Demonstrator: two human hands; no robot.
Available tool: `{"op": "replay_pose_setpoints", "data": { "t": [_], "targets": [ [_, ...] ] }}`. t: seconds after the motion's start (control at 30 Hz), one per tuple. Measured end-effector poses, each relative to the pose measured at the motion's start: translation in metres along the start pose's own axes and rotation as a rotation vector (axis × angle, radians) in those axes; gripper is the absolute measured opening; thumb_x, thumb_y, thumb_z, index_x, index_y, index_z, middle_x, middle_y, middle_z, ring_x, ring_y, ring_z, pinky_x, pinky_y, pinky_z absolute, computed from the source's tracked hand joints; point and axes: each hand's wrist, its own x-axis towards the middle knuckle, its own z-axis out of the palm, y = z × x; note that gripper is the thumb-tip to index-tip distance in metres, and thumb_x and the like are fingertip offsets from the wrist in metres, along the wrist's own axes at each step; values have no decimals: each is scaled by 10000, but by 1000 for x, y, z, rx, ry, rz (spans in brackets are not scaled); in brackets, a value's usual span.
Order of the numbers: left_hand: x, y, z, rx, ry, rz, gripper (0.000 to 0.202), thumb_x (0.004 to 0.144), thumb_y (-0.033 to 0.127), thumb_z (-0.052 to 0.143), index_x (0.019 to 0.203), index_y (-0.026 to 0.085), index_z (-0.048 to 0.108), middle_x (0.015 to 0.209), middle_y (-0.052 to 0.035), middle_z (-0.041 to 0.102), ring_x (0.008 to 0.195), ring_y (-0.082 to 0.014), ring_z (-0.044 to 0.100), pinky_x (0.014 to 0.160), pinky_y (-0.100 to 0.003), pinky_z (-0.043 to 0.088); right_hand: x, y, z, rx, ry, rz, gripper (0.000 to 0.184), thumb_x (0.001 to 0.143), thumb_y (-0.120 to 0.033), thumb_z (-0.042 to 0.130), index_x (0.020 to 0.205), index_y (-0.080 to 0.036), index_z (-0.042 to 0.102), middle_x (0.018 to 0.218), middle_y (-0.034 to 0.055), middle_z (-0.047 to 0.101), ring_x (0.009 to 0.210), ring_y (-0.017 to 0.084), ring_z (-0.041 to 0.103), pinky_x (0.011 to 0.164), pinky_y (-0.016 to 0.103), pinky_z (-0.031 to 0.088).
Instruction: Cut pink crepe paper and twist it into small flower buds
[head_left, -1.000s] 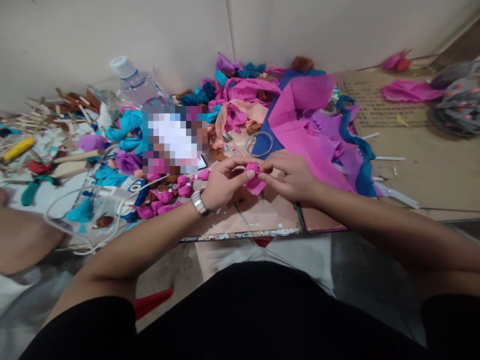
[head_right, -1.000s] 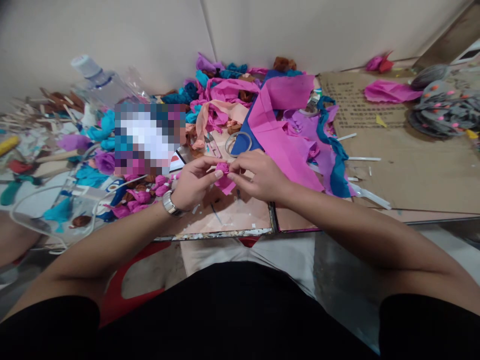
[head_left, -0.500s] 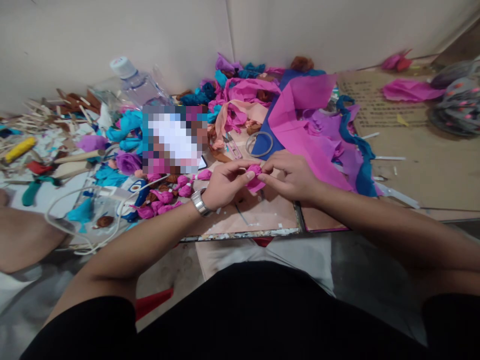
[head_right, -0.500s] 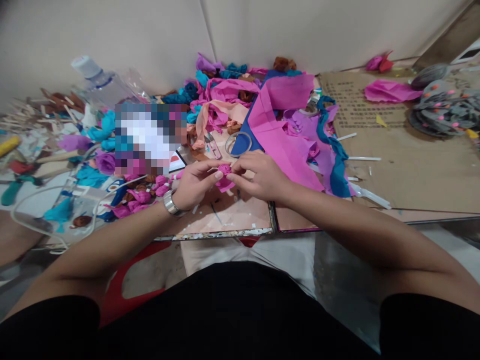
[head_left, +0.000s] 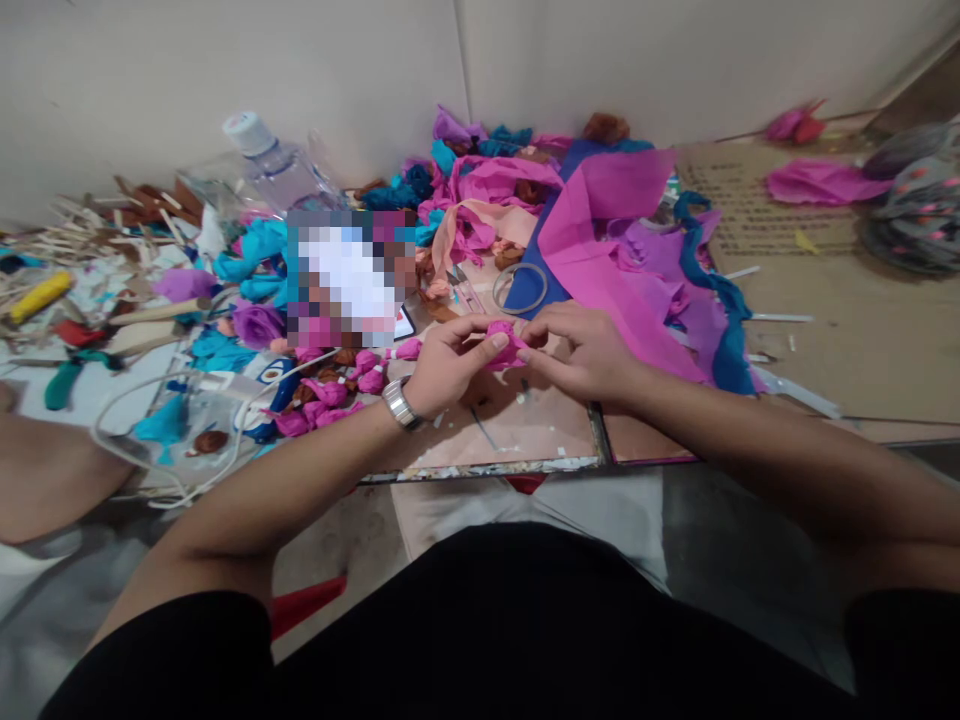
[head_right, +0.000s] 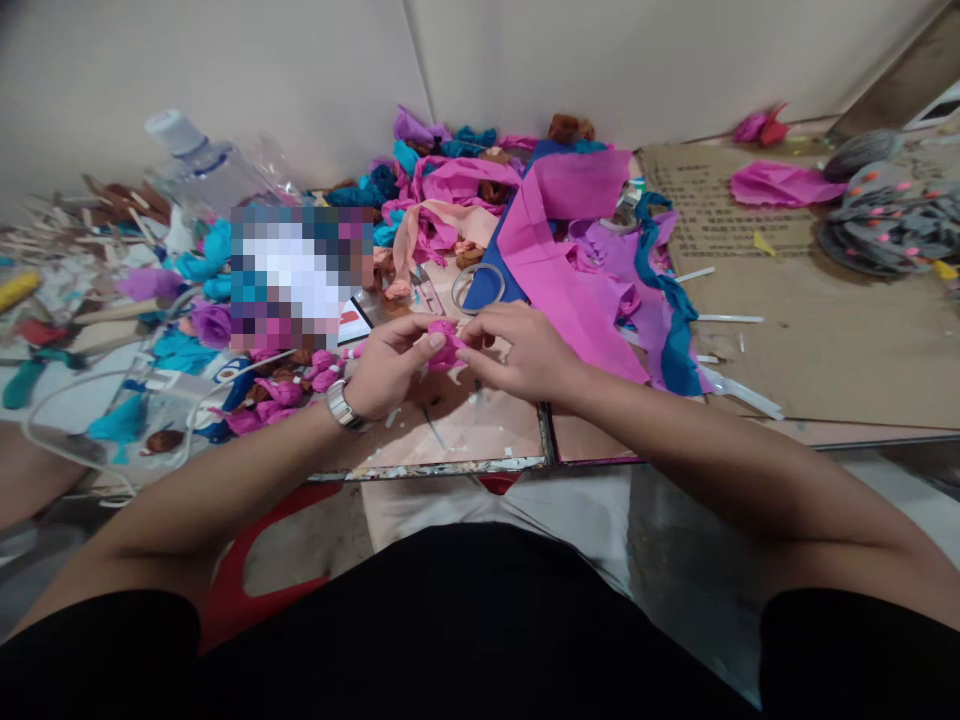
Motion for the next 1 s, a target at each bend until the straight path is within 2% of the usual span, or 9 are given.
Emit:
{"op": "replay_pose_setpoints", "data": {
  "t": [0.33, 0.63, 0.87, 0.93, 1.0],
  "targets": [
    [-1, -3, 0, -40, -40, -28, 385, 876, 549, 889, 1034, 199, 859, 1040, -80, 854, 891, -193, 797, 822, -316, 659, 0, -2, -1, 22, 10, 28, 187, 1032, -396, 721, 946, -231, 736, 874, 34, 786, 789, 191, 707, 800, 357, 536],
    [-1, -3, -1, -39, -98, 7, 348, 915, 525, 860, 1072, 215, 868, 1104, -95, 853, 982, -208, 799, 904, -336, 659, 0, 0, -2, 56, -10, -15, 234, 1030, -450, 742, 958, -228, 733, 877, 26, 779, 789, 182, 707, 797, 349, 531],
    [-1, 1, -2, 21, -129, 22, 356, 922, 523, 849, 1099, 214, 864, 1145, -107, 844, 1003, -223, 794, 884, -346, 655, 0, -2, -1, 46, 5, 8, 235, 1032, -432, 729, 909, -234, 702, 830, 14, 745, 777, 183, 692, 785, 351, 530],
    [-1, 1, -2, 79, -138, 66, 342, 916, 519, 855, 1070, 213, 868, 1132, -105, 842, 1026, -228, 786, 937, -359, 639, 0, -3, -1, 83, 9, 56, 237, 1007, -460, 762, 967, -235, 701, 873, 16, 741, 788, 181, 683, 772, 340, 537],
    [0, -1, -2, 109, -163, 79, 335, 920, 516, 851, 1050, 208, 866, 1127, -104, 838, 1030, -224, 780, 961, -359, 624, -1, -3, -1, 116, 7, 83, 280, 992, -481, 783, 1106, -235, 710, 934, 21, 736, 806, 177, 673, 763, 328, 542]
  ]
}}
